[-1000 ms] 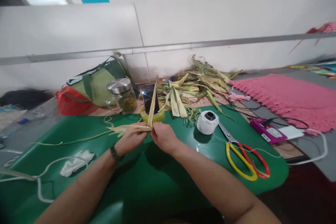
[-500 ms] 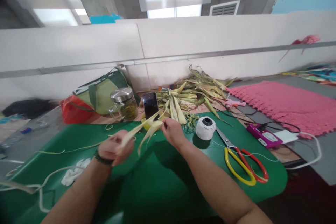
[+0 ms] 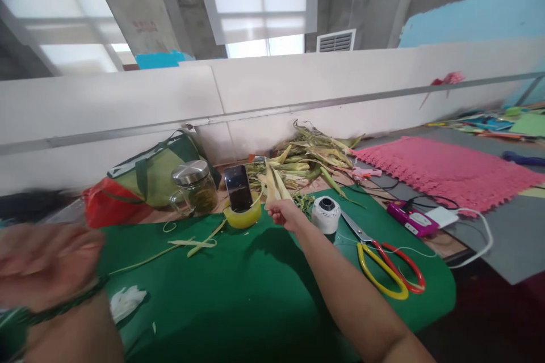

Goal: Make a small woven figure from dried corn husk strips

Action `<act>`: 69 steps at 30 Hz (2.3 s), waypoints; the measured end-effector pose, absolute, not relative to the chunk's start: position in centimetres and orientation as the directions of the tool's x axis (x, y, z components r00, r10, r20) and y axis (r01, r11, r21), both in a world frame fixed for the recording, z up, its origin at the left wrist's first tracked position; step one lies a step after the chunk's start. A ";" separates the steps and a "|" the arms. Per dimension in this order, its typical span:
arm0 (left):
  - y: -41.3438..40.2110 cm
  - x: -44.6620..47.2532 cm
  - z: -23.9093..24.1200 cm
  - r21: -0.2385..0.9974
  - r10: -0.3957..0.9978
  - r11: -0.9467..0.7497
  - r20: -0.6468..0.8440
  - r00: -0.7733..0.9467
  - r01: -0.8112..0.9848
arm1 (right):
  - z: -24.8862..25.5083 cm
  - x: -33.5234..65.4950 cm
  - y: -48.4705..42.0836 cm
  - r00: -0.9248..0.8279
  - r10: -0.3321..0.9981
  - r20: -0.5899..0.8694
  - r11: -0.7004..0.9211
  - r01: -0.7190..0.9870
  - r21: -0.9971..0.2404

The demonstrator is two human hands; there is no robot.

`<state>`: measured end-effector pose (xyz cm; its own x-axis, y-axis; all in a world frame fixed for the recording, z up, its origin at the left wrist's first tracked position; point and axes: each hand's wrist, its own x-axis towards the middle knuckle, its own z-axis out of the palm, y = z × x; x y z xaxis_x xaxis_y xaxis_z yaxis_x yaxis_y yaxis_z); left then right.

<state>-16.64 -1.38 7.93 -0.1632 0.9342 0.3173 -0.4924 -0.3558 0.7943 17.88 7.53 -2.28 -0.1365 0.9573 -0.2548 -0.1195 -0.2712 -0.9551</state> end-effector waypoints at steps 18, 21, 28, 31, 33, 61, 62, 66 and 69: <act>1.7 -1.0 -1.2 0.968 0.922 0.159 -0.216 0.321 0.193 | -1.4 16.1 3.7 -0.566 0.804 -0.181 -0.194 0.038 -0.980; 1.6 -0.7 -1.1 0.971 0.913 0.122 -0.191 0.361 0.205 | -1.4 15.7 3.5 -0.562 0.797 -0.219 -0.170 0.139 -0.976; 1.2 -0.6 -1.1 0.948 0.884 0.011 -0.158 0.440 0.318 | -1.8 15.7 3.9 -0.541 0.796 -0.271 -0.152 0.255 -0.955; 1.2 -0.7 -1.0 0.945 0.883 -0.024 -0.133 0.451 0.326 | -1.8 15.8 3.9 -0.524 0.807 -0.271 -0.138 0.279 -0.950; 1.2 -0.8 -1.1 0.946 0.879 -0.038 -0.122 0.460 0.323 | -1.8 15.8 3.9 -0.517 0.810 -0.275 -0.128 0.302 -0.945; 1.9 -1.6 -0.5 0.990 0.927 0.065 -0.107 0.358 0.128 | -1.6 15.6 3.6 -0.480 0.861 -0.165 -0.202 -0.026 -0.979; 1.9 -1.7 -0.5 0.990 0.925 0.082 -0.117 0.362 0.112 | -1.7 15.7 3.8 -0.485 0.856 -0.176 -0.226 -0.045 -0.973; 1.8 -1.8 -0.3 0.989 0.923 0.113 -0.139 0.359 0.093 | -1.8 15.9 4.0 -0.489 0.846 -0.211 -0.283 -0.078 -0.956; 1.7 -1.6 -0.3 0.986 0.932 0.117 -0.150 0.330 0.117 | -1.9 15.7 4.0 -0.466 0.865 -0.184 -0.233 -0.050 -0.971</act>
<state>-1.57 1.73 -0.28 0.3302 0.9319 -0.1501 0.1173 0.1173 0.9861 15.69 4.01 -1.90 -0.4662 0.8654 -0.1839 -0.0496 -0.2331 -0.9712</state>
